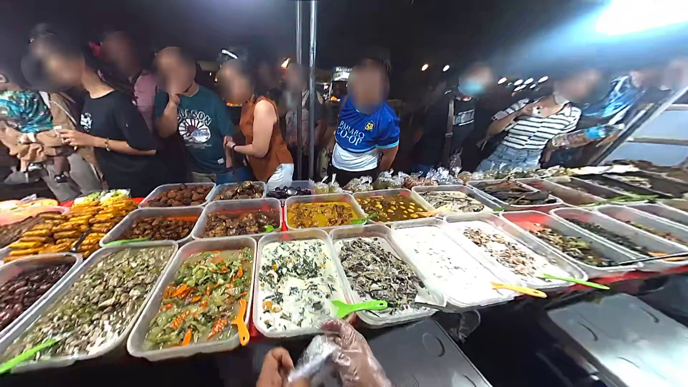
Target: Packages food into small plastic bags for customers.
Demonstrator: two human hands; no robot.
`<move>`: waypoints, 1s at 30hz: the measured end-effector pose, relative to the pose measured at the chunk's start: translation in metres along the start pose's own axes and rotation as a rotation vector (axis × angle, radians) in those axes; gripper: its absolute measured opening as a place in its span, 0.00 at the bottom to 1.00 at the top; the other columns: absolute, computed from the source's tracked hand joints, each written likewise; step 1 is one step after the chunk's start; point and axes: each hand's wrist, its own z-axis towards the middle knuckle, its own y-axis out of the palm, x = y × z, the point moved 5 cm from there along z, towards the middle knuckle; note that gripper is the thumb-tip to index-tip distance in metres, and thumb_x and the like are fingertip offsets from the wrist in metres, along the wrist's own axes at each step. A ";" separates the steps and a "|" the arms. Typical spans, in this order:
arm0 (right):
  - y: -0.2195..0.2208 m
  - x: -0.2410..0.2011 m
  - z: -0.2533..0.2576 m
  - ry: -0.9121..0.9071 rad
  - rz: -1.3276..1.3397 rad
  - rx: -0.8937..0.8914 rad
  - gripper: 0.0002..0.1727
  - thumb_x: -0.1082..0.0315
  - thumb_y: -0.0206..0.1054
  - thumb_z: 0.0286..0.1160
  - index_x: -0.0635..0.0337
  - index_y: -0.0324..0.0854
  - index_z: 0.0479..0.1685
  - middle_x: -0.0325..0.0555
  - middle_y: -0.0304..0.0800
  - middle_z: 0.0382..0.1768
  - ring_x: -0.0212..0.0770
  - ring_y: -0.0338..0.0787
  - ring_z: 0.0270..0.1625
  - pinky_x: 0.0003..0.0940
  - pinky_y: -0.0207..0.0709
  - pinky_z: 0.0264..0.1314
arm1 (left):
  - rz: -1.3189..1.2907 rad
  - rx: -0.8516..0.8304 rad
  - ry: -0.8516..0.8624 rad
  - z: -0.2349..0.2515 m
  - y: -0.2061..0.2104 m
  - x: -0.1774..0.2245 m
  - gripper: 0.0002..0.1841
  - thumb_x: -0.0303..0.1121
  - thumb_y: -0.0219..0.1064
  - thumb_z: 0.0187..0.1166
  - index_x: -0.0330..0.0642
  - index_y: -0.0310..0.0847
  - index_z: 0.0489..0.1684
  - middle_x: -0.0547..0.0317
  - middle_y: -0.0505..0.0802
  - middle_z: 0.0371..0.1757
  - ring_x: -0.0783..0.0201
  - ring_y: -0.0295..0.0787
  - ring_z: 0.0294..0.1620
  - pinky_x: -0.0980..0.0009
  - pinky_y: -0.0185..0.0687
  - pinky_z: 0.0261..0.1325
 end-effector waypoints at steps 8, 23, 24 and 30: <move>-0.028 0.014 -0.015 0.555 0.779 -0.110 0.15 0.62 0.50 0.92 0.60 0.79 0.59 0.56 0.94 0.41 0.53 0.96 0.43 0.50 0.92 0.45 | -0.740 -0.111 -0.399 0.008 0.043 0.000 0.19 0.25 0.47 0.82 0.45 0.83 0.61 0.49 0.96 0.44 0.56 0.95 0.42 0.57 0.92 0.51; -0.032 -0.007 -0.019 0.365 0.559 -0.555 0.19 0.52 0.64 0.83 0.58 0.84 0.58 0.45 0.95 0.41 0.38 0.95 0.44 0.36 0.90 0.49 | -1.033 -0.663 -0.152 0.004 0.063 0.024 0.27 0.34 0.62 0.81 0.54 0.75 0.83 0.46 0.92 0.61 0.56 0.93 0.56 0.60 0.87 0.61; -0.031 -0.011 -0.018 0.308 0.488 -0.653 0.18 0.53 0.69 0.78 0.57 0.87 0.53 0.44 0.96 0.43 0.37 0.95 0.45 0.36 0.90 0.50 | -0.921 -0.640 -0.159 0.007 0.056 0.022 0.28 0.36 0.67 0.78 0.54 0.76 0.81 0.51 0.95 0.53 0.63 0.94 0.46 0.66 0.89 0.52; -0.028 -0.068 -0.018 -0.759 -0.055 -0.642 0.14 0.54 0.66 0.84 0.53 0.91 0.44 0.40 0.91 0.49 0.32 0.85 0.62 0.33 0.76 0.71 | 0.135 -0.494 0.359 0.011 0.008 0.042 0.07 0.44 0.67 0.81 0.56 0.89 0.40 0.76 0.88 0.53 0.81 0.79 0.61 0.79 0.75 0.66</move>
